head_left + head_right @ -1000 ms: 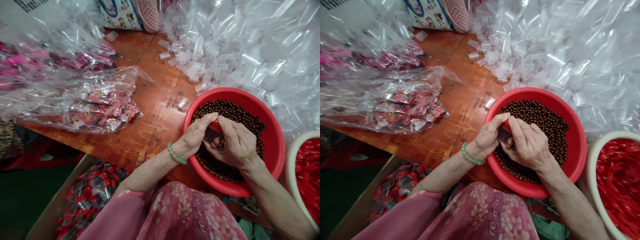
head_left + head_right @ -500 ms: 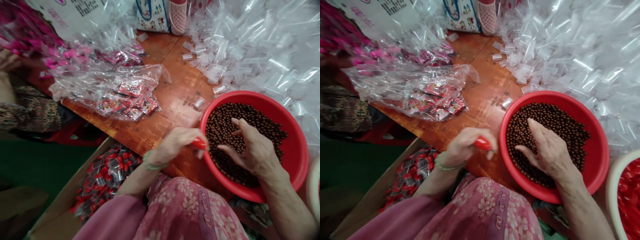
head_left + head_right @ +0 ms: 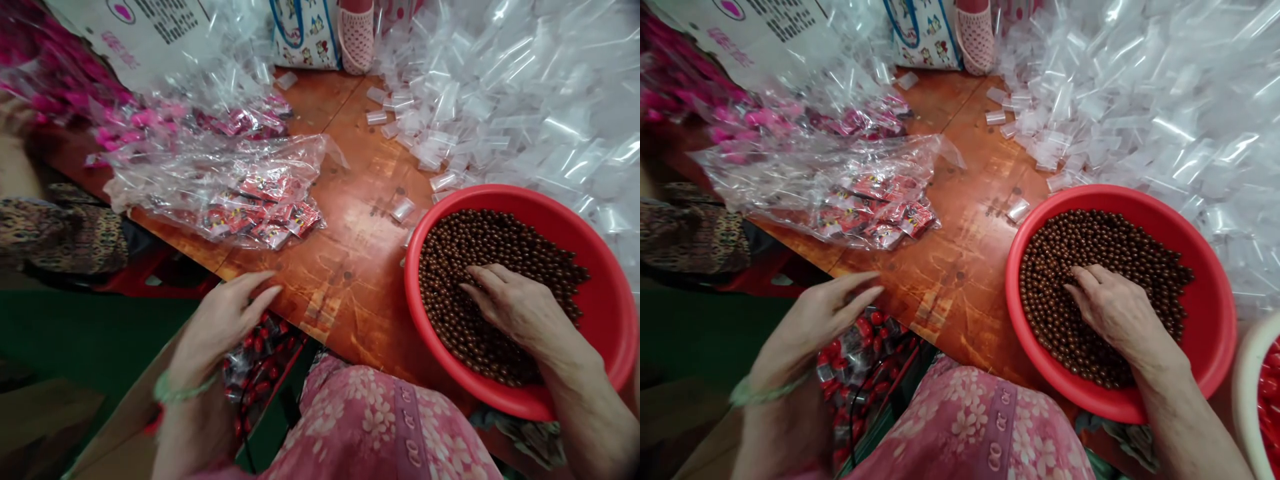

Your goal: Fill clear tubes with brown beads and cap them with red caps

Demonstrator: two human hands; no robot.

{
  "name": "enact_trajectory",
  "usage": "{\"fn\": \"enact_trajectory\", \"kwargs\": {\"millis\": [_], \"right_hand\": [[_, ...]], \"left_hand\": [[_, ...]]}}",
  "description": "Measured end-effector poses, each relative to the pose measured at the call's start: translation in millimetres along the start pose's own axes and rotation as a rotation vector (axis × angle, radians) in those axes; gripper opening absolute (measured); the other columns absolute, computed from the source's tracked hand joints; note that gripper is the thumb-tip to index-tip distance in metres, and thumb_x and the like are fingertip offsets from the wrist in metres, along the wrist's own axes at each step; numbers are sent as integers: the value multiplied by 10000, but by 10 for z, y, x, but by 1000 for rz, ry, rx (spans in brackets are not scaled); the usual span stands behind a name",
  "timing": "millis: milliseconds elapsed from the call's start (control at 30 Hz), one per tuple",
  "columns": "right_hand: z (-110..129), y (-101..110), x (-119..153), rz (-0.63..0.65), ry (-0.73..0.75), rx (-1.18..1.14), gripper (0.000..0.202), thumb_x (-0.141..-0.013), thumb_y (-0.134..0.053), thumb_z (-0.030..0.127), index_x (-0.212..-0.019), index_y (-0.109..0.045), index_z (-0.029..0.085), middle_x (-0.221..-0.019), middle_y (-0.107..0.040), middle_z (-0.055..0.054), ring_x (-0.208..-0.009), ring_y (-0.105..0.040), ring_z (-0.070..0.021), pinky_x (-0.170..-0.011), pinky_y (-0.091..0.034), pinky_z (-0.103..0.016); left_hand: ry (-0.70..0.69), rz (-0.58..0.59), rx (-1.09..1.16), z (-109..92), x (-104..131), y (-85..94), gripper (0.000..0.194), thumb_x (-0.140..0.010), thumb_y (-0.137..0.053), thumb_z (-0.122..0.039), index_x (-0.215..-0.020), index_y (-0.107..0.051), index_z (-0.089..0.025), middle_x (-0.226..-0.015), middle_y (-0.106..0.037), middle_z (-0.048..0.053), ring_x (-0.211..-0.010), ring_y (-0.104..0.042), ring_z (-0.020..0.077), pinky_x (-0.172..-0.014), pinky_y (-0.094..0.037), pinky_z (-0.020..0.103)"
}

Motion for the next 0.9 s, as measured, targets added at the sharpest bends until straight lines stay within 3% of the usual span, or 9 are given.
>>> {"fn": "enact_trajectory", "kwargs": {"millis": [33, 100, 233, 300, 367, 500, 633, 767, 900], "right_hand": [[1, -13, 0, 40, -2, 2, 247, -1048, -522, 318, -1112, -693, 150, -930, -746, -71, -697, -690, -207, -651, -515, -345], [-11, -38, 4, 120, -21, 5, 275, -1060, -486, 320, -1113, -695, 150, -899, -732, -68, -702, -692, -214, -651, -509, -346], [-71, -74, 12, 234, -112, 4, 307, -1067, -473, 348, -1141, -694, 147, -951, -739, -81, -747, -717, -225, -666, -511, -345], [-102, -79, 4, 293, -153, 7, 315, -1064, -478, 358, -1150, -693, 144, -963, -736, -87, -773, -731, -242, -662, -513, -350], [-125, -73, -17, 344, -181, 8, 320, -1061, -475, 351, -1146, -695, 135, -958, -730, -98, -795, -739, -261, -658, -517, -357], [-150, -31, -67, 369, -219, -53, 328, -1053, -479, 337, -1118, -711, 114, -933, -725, -120, -793, -737, -285, -673, -532, -380], [-127, 98, -122, 170, -215, -394, 326, -1054, -498, 330, -1153, -717, 110, -1016, -760, -128, -878, -747, -256, -796, -566, -372], [-46, 302, -219, -24, -250, -818, 272, -1030, -583, 330, -1205, -715, 169, -1096, -765, -79, -962, -725, -177, -871, -555, -297], [12, 426, -333, -103, -262, -1106, 431, -940, -735, 397, -1346, -687, 258, -957, -665, -10, -835, -635, -131, -753, -525, -263]], "left_hand": [[-25, -14, -168, -119, -242, -202, 193, -905, -703, -337, -1072, -790, -298, -1005, -808, -14, -822, -695, 187, -702, -504, 268], [-68, 87, -269, -335, -799, -697, 288, -972, -590, -398, -1112, -771, -223, -1104, -804, 61, -957, -733, 230, -868, -547, 338], [-29, 113, -528, -549, -1790, -1644, 405, -1013, -538, -417, -1224, -682, -102, -1197, -741, 187, -1125, -701, 315, -967, -525, 413], [35, 88, -567, -542, -2075, -1945, 396, -996, -578, -403, -1208, -663, -79, -1287, -689, 245, -1181, -678, 358, -979, -515, 442], [45, 70, -530, -488, -2222, -2098, 330, -1001, -566, -339, -1186, -649, -79, -1302, -671, 264, -1199, -665, 365, -990, -503, 456], [10, 87, -426, -318, -2278, -2080, 184, -973, -606, -271, -1064, -642, -115, -1137, -727, 189, -1107, -684, 287, -970, -512, 399], [-28, 70, -144, -251, -2122, -1866, 120, -967, -602, -261, -1000, -613, -146, -934, -721, 70, -820, -682, 147, -768, -549, 265], [-178, 162, 571, -507, -1734, -1646, 265, -836, -794, -386, -958, -670, -186, -808, -695, -9, -652, -634, 91, -618, -531, 201], [-198, 458, 775, -913, -1323, -1596, 291, -818, -839, -425, -971, -751, -193, -801, -737, 15, -654, -671, 106, -612, -553, 208]]}}
Point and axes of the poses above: each hand's wrist, its own x-axis away from the middle knuckle, its own y-axis out of the back of the hand, z = x × y, the point moved 1 cm from there along -x, towards the middle knuckle
